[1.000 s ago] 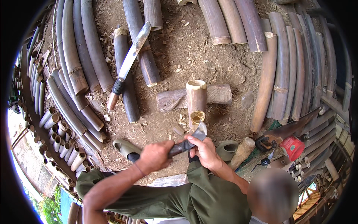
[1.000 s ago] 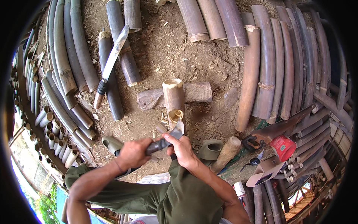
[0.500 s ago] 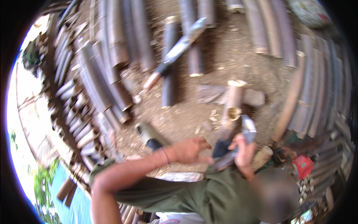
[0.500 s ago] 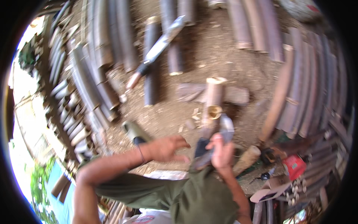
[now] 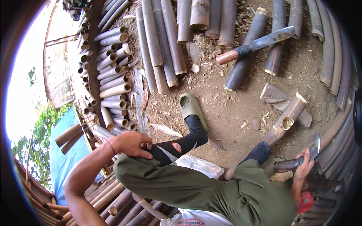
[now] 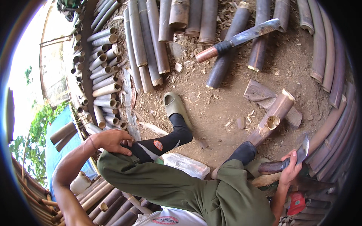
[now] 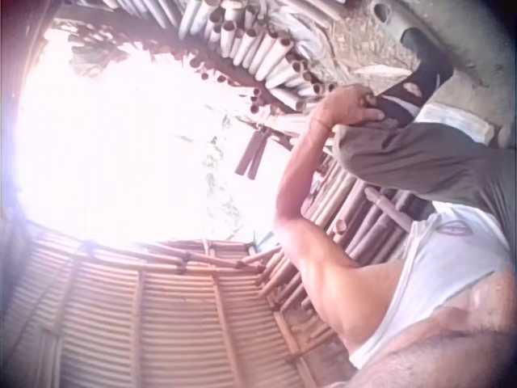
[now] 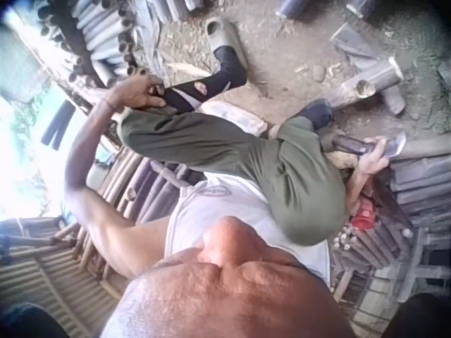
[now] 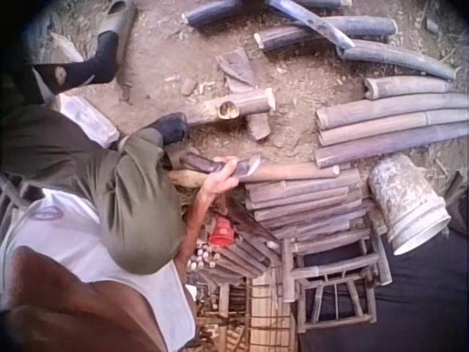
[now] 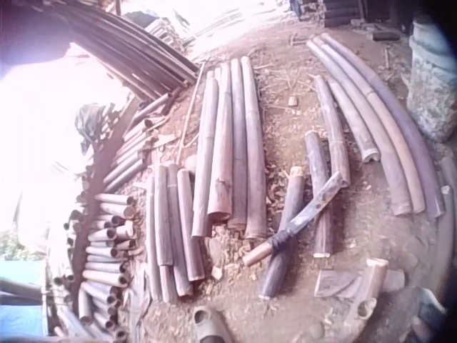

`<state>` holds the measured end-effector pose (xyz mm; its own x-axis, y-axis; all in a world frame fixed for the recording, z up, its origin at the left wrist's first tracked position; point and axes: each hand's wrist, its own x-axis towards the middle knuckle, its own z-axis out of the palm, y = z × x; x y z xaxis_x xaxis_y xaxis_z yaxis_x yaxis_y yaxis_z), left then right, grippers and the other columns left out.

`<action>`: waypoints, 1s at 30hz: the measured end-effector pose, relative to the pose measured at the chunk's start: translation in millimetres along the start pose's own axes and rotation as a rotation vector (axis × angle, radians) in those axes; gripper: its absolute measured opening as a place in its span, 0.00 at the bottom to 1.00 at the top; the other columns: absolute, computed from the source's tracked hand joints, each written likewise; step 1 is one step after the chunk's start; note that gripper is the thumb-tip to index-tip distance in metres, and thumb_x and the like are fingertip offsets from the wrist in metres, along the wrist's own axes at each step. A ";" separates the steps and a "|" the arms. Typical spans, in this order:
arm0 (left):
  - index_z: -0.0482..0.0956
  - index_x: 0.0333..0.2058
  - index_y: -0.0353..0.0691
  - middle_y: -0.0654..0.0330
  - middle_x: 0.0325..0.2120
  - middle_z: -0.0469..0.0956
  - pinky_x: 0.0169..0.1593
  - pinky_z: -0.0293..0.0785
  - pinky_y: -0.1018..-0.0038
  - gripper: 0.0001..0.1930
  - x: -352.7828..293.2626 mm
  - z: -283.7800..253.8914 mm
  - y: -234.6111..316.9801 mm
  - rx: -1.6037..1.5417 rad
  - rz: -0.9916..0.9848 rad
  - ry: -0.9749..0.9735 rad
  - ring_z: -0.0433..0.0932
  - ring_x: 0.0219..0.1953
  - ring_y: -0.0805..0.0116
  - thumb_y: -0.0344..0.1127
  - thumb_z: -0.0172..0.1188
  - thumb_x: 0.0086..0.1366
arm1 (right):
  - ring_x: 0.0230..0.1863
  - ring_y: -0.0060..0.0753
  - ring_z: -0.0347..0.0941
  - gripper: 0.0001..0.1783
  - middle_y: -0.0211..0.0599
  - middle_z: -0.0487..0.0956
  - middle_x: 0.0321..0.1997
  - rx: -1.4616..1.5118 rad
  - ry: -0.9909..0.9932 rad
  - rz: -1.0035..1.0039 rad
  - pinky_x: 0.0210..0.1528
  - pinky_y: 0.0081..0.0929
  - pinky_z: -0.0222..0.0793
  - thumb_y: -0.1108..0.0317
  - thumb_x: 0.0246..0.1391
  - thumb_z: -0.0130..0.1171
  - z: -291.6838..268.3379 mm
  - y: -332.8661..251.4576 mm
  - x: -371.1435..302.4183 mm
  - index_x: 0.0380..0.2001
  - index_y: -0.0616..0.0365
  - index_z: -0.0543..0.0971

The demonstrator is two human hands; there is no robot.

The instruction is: The person selects a bamboo pole and uses a knife and a wooden mallet to split and shape it. They then use a chisel to hollow out the interior of the bamboo segment, repeatedly striking the chisel with the mallet to remove material.

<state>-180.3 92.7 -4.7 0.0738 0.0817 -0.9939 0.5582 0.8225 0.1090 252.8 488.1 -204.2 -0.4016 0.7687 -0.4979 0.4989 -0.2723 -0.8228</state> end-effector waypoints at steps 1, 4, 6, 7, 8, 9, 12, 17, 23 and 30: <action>0.80 0.35 0.39 0.51 0.34 0.80 0.44 0.74 0.58 0.25 -10.6 1.7 5.5 0.007 -0.010 0.028 0.79 0.41 0.49 0.58 0.67 0.54 | 0.26 0.21 0.68 0.15 0.29 0.70 0.29 0.018 -0.020 0.011 0.31 0.22 0.63 0.61 0.68 0.46 2.7 -2.4 0.3 0.34 0.63 0.73; 0.78 0.26 0.40 0.52 0.32 0.80 0.40 0.74 0.57 0.21 -38.3 9.5 21.3 0.001 -0.019 0.093 0.79 0.38 0.48 0.54 0.67 0.56 | 0.27 0.21 0.67 0.15 0.28 0.70 0.28 0.041 -0.069 0.037 0.31 0.22 0.62 0.61 0.68 0.45 10.6 -6.6 1.2 0.34 0.61 0.73; 0.78 0.26 0.40 0.52 0.31 0.79 0.40 0.74 0.59 0.19 -37.4 10.1 22.4 -0.076 0.093 0.025 0.78 0.38 0.48 0.52 0.67 0.56 | 0.27 0.21 0.67 0.15 0.28 0.70 0.28 0.002 -0.083 0.031 0.31 0.22 0.62 0.61 0.68 0.46 4.5 -12.3 2.1 0.34 0.61 0.74; 0.78 0.26 0.40 0.52 0.30 0.79 0.41 0.74 0.59 0.19 -32.8 10.8 22.7 -0.109 0.159 -0.010 0.78 0.39 0.49 0.52 0.67 0.56 | 0.26 0.21 0.68 0.14 0.29 0.71 0.28 0.001 -0.077 0.038 0.31 0.21 0.62 0.61 0.67 0.47 3.0 -14.0 3.2 0.34 0.61 0.74; 0.80 0.29 0.43 0.54 0.30 0.78 0.43 0.73 0.59 0.16 -30.3 23.5 16.6 -0.043 0.320 0.013 0.78 0.41 0.53 0.51 0.65 0.57 | 0.26 0.21 0.68 0.14 0.29 0.71 0.28 0.001 -0.083 0.038 0.30 0.21 0.62 0.61 0.67 0.47 6.3 -12.6 2.0 0.34 0.61 0.74; 0.81 0.31 0.44 0.55 0.29 0.78 0.43 0.72 0.59 0.16 -24.3 28.3 18.6 0.057 0.286 0.061 0.78 0.41 0.54 0.51 0.65 0.57 | 0.25 0.22 0.69 0.14 0.29 0.72 0.28 -0.019 -0.061 0.023 0.30 0.21 0.62 0.61 0.67 0.48 7.2 -16.1 2.8 0.34 0.61 0.75; 0.82 0.35 0.47 0.56 0.30 0.79 0.46 0.72 0.58 0.16 -31.1 37.6 49.3 0.341 0.169 0.093 0.79 0.42 0.59 0.51 0.65 0.56 | 0.24 0.22 0.70 0.15 0.30 0.73 0.26 0.012 -0.093 -0.066 0.29 0.22 0.64 0.61 0.66 0.49 11.7 -29.3 15.7 0.33 0.61 0.75; 0.83 0.39 0.43 0.52 0.35 0.83 0.48 0.74 0.61 0.19 12.0 32.5 59.4 0.291 0.172 -0.219 0.81 0.43 0.57 0.50 0.64 0.56 | 0.25 0.23 0.72 0.13 0.31 0.73 0.27 0.126 -0.041 -0.076 0.29 0.23 0.68 0.62 0.66 0.49 10.7 -35.3 24.3 0.31 0.61 0.74; 0.84 0.35 0.33 0.56 0.35 0.85 0.45 0.75 0.71 0.12 97.6 0.2 52.9 -0.491 0.175 -0.163 0.82 0.39 0.70 0.38 0.66 0.61 | 0.26 0.22 0.74 0.13 0.31 0.75 0.28 0.164 -0.076 -0.017 0.31 0.23 0.69 0.65 0.67 0.48 11.2 -2.5 14.5 0.33 0.63 0.75; 0.81 0.35 0.32 0.55 0.32 0.83 0.39 0.74 0.63 0.14 168.3 3.3 49.6 -0.613 0.168 -0.285 0.80 0.36 0.63 0.39 0.67 0.62 | 0.24 0.24 0.74 0.17 0.34 0.76 0.25 0.102 -0.085 0.038 0.31 0.25 0.68 0.60 0.68 0.47 28.6 20.1 7.3 0.33 0.64 0.75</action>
<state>-137.4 145.5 -166.5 0.3791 0.1533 -0.9126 -0.0407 0.9880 0.1490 238.0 471.7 -232.3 -0.4497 0.7057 -0.5476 0.4364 -0.3613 -0.8240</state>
